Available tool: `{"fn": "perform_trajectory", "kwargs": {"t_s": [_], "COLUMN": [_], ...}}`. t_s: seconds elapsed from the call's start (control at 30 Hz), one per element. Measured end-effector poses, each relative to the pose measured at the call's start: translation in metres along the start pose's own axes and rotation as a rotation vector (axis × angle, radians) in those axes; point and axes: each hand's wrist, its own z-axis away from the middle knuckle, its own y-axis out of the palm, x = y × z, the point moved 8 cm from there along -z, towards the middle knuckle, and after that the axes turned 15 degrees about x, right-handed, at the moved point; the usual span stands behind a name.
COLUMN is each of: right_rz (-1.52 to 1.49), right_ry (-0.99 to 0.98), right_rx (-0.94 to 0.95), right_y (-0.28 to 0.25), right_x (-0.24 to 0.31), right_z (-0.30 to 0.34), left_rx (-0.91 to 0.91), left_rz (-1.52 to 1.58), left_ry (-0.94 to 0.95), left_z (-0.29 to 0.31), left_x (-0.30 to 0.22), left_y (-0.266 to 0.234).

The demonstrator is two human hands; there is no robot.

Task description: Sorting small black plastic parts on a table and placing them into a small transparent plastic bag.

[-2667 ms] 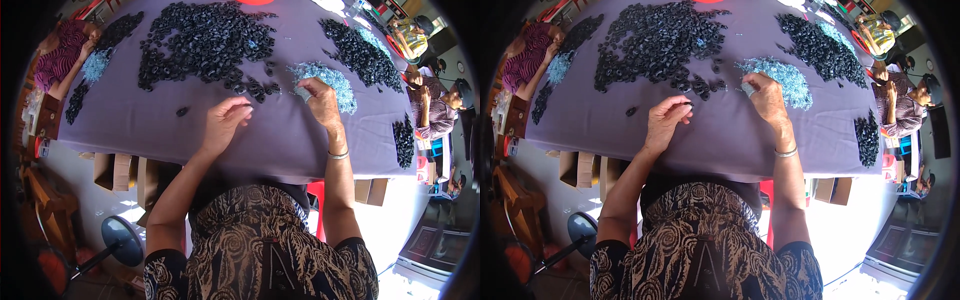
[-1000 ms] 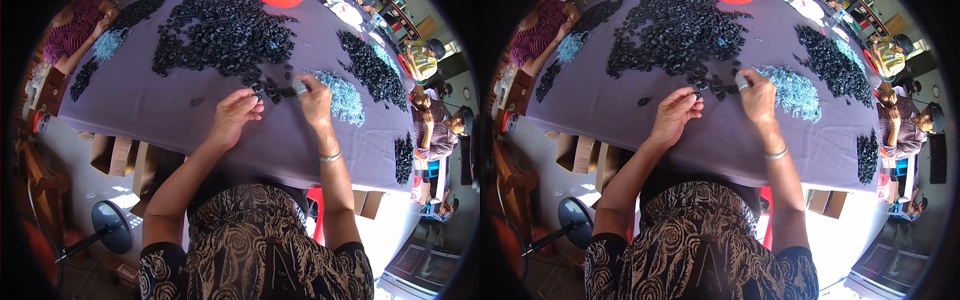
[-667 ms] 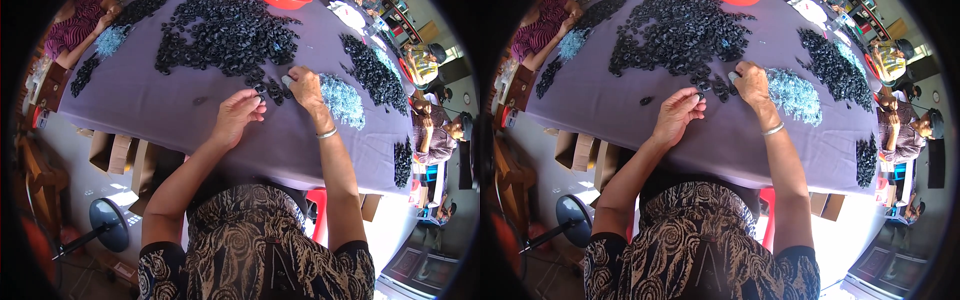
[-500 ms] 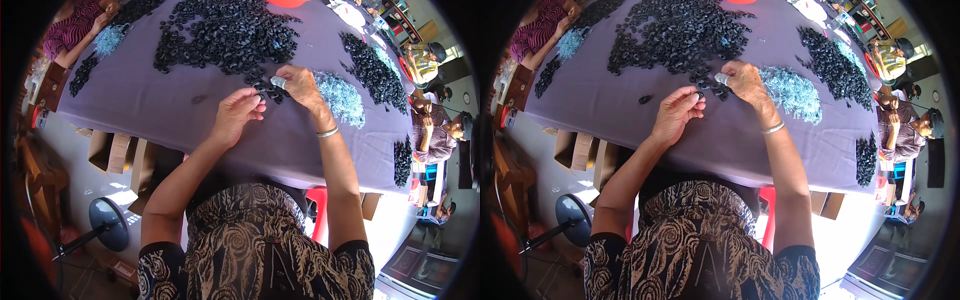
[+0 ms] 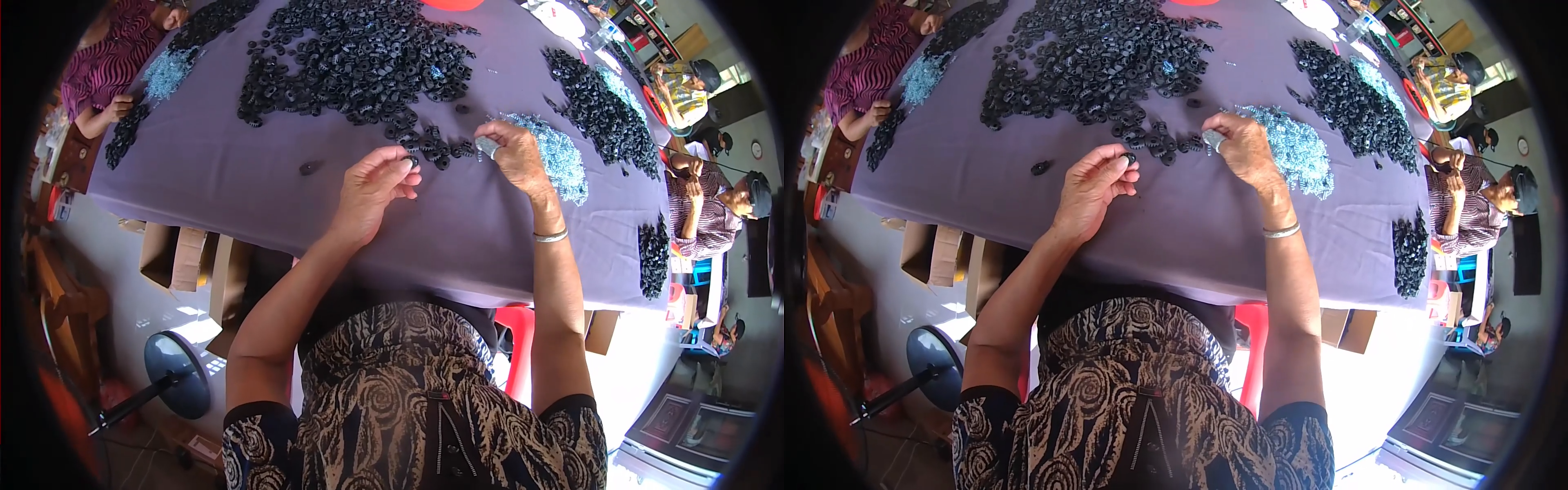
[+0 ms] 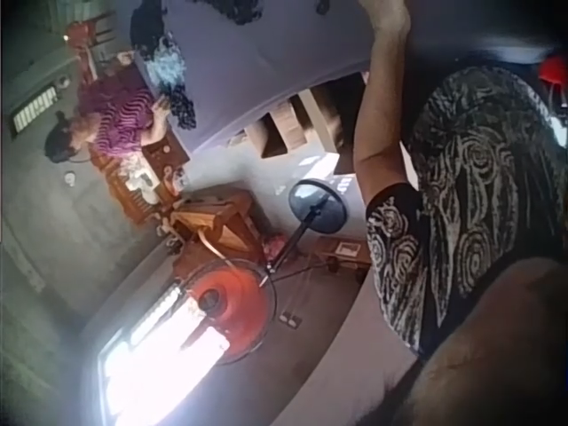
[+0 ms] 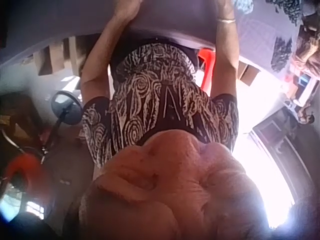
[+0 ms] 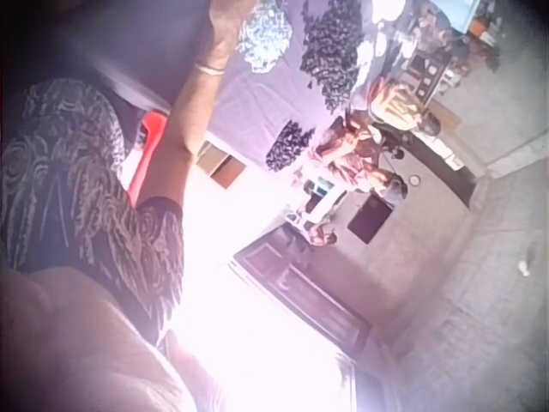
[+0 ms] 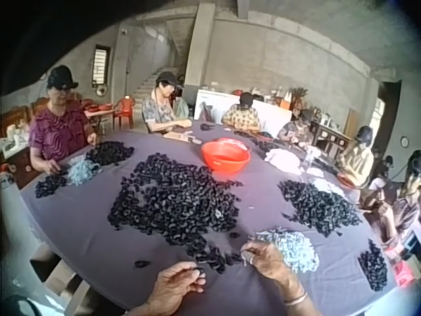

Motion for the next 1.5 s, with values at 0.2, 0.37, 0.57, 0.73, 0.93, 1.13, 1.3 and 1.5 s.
{"fn": "perform_trajectory", "kwargs": {"t_s": [0.2, 0.37, 0.57, 0.73, 0.93, 1.13, 1.3, 1.5], "right_rz": [0.457, 0.37, 0.321, 0.383, 0.491, 0.364, -0.249, -0.556], "right_ry": [-0.072, 0.053, 0.037, 0.201, 0.137, -0.029, -0.062, -0.165], "right_rx": [0.026, 0.113, 0.194, 0.33, 0.325, 0.139, 0.146, 0.195], "right_y": [0.008, 0.016, 0.03, 0.031, 0.039, 0.036, 0.036, 0.064], "right_x": [0.027, 0.031, 0.03, 0.033, 0.041, 0.055, 0.011, 0.051], "right_z": [-0.004, -0.011, -0.01, -0.024, -0.027, -0.01, -0.007, 0.001], "left_rx": [0.0, 0.004, -0.007, 0.0, -0.002, -0.013, 0.001, -0.024], "left_rz": [-0.031, -0.037, -0.028, -0.044, -0.038, -0.034, -0.027, -0.038], "left_ry": [0.0, -0.001, 0.015, 0.025, 0.023, 0.034, 0.014, 0.003], "left_z": [0.0, 0.0, -0.001, -0.001, -0.001, 0.0, -0.002, -0.001], "left_x": [-0.001, 0.0, 0.001, 0.0, 0.001, 0.0, 0.003, 0.001], "left_y": [0.001, 0.0, 0.0, 0.001, 0.001, -0.001, 0.001, 0.001]}}
